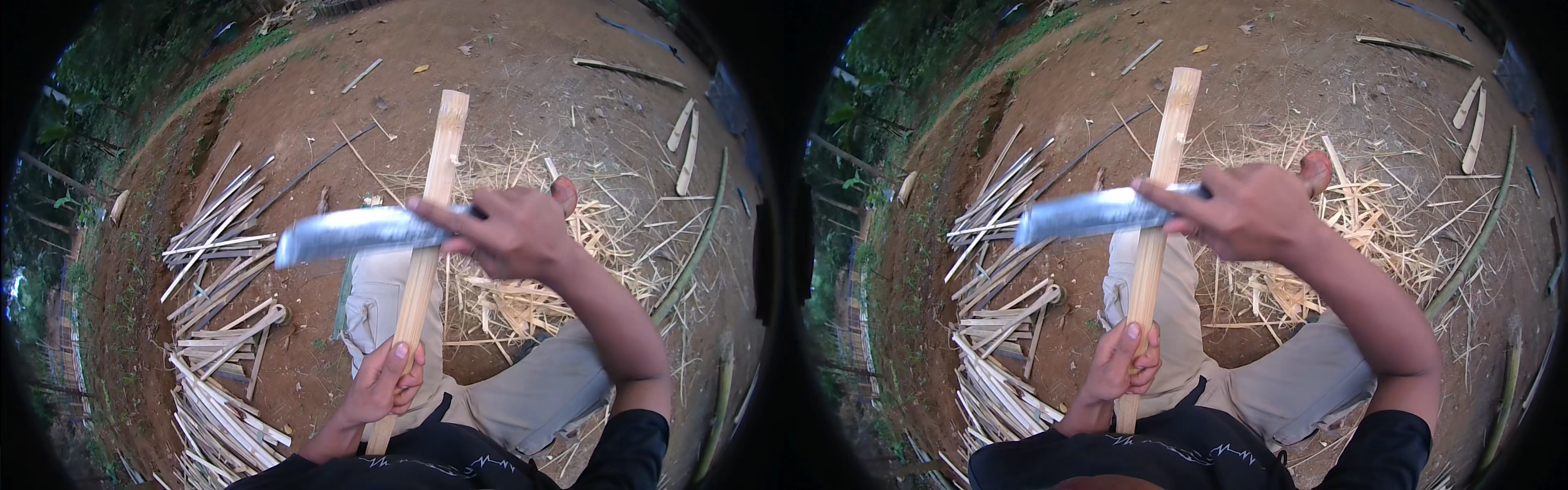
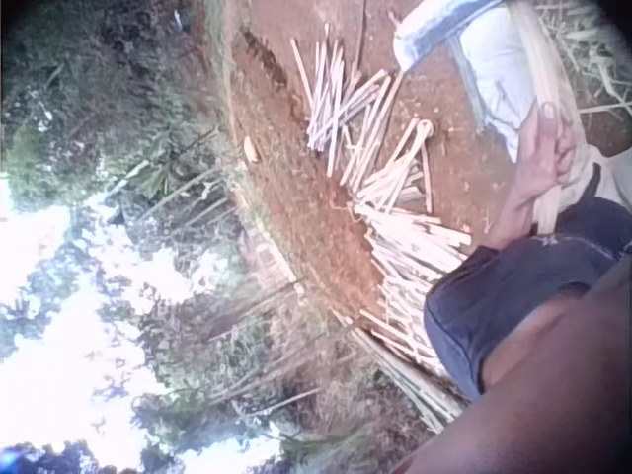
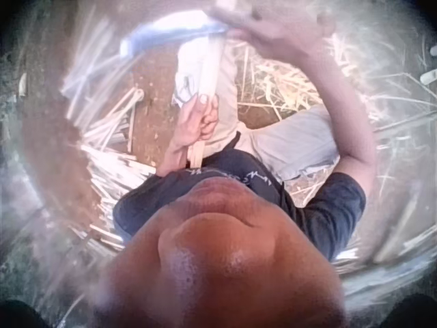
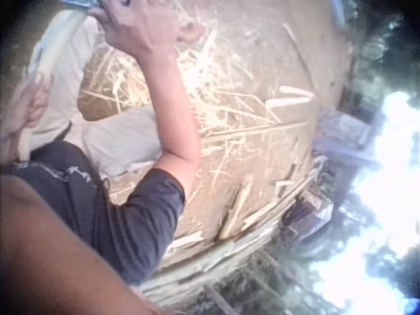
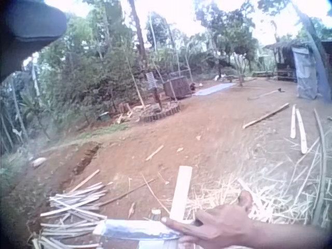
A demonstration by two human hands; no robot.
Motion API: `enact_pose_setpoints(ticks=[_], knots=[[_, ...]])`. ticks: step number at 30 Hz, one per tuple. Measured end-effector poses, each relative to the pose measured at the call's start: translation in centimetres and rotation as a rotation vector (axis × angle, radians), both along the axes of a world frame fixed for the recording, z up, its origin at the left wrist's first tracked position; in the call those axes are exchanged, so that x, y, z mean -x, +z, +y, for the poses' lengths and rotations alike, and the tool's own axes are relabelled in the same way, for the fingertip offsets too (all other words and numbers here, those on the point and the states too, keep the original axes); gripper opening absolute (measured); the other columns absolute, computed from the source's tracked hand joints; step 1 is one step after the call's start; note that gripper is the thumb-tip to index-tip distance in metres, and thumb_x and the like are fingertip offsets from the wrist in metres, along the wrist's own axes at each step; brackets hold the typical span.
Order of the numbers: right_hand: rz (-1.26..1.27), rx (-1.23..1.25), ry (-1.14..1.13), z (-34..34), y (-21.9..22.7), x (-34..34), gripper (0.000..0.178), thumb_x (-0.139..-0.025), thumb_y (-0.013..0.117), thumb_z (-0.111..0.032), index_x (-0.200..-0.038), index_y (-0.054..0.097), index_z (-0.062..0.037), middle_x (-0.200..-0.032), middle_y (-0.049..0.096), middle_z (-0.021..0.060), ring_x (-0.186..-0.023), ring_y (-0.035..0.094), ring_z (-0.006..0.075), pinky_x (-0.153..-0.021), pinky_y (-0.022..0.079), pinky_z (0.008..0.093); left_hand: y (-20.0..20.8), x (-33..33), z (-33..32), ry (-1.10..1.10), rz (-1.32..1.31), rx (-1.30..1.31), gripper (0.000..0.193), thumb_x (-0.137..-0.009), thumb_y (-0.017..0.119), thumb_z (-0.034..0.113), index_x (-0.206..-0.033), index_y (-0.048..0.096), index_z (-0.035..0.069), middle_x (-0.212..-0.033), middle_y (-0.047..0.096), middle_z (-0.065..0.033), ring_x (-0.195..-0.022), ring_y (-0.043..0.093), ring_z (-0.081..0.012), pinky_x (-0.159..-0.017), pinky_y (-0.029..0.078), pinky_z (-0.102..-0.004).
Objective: The person sits on the ground and uses a curved blade to shave the outer green layer off a long bamboo strip. They repeatedly scrape the blade along the length of the strip to remove the skin and smooth the surface, creating a pile of bamboo shavings.
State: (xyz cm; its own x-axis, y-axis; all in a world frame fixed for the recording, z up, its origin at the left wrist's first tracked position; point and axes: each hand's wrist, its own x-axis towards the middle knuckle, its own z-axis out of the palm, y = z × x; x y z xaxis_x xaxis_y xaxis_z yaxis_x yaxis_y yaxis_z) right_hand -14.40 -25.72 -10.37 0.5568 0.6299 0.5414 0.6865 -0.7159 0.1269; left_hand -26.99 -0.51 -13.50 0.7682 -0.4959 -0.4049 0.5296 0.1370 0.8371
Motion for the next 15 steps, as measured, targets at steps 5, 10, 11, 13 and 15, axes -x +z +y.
enact_pose_setpoints(ticks=[5, 10, 11, 13, 15], knots=[[0.134, -0.090, -0.128, -0.5, -0.5, -0.9, 0.046, -0.099, 0.041, -0.050, -0.143, 0.047, -0.0355, -0.063, 0.054, 0.0023, -0.043, 0.049, 0.0121, -0.036, 0.039, 0.0300, -0.4, 0.3, 0.3, -0.022, 0.071, 0.047, 0.036, -0.107, 0.031, 0.039, -0.107, 0.044, 0.005, -0.069, 0.034, 0.0009, -0.045, 0.027, -0.0026, -0.038, 0.026, -0.0191], [0.077, -0.145, -0.233, -2.3, -1.5, -3.3, 0.045, -0.101, 0.040, -0.046, -0.145, 0.044, -0.0361, -0.063, 0.052, 0.0028, -0.041, 0.043, 0.0112, -0.036, 0.037, 0.0293, -0.7, 0.5, 0.5, -0.032, 0.083, 0.062, 0.036, -0.107, 0.030, 0.039, -0.106, 0.045, 0.005, -0.068, 0.034, 0.0012, -0.045, 0.027, -0.0026, -0.037, 0.026, -0.0191], [-0.028, -0.294, -0.236, -4.0, -1.6, -4.9, 0.045, -0.102, 0.037, -0.047, -0.145, 0.043, -0.0363, -0.063, 0.052, 0.0025, -0.041, 0.043, 0.0103, -0.034, 0.035, 0.0279, -0.7, 0.5, 0.5, -0.043, 0.094, 0.074, 0.036, -0.107, 0.030, 0.039, -0.106, 0.045, 0.005, -0.068, 0.034, 0.0012, -0.045, 0.027, -0.0026, -0.037, 0.026, -0.0191], [0.095, -0.195, -0.178, -3.2, -1.3, -3.5, 0.046, -0.101, 0.037, -0.048, -0.146, 0.042, -0.0365, -0.064, 0.052, 0.0026, -0.041, 0.043, 0.0105, -0.034, 0.036, 0.0284, -0.9, 0.2, 1.0, -0.047, 0.098, 0.097, 0.037, -0.107, 0.030, 0.039, -0.106, 0.044, 0.005, -0.068, 0.034, 0.0012, -0.045, 0.027, -0.0027, -0.037, 0.026, -0.0191], [0.152, -0.122, -0.031, -0.5, -0.8, -1.2, 0.048, -0.100, 0.038, -0.050, -0.147, 0.040, -0.0370, -0.064, 0.051, 0.0023, -0.041, 0.043, 0.0103, -0.035, 0.036, 0.0296, -1.0, 0.5, 1.2, -0.018, 0.085, 0.116, 0.037, -0.107, 0.030, 0.039, -0.106, 0.044, 0.005, -0.068, 0.034, 0.0011, -0.045, 0.027, -0.0029, -0.038, 0.026, -0.0191]])
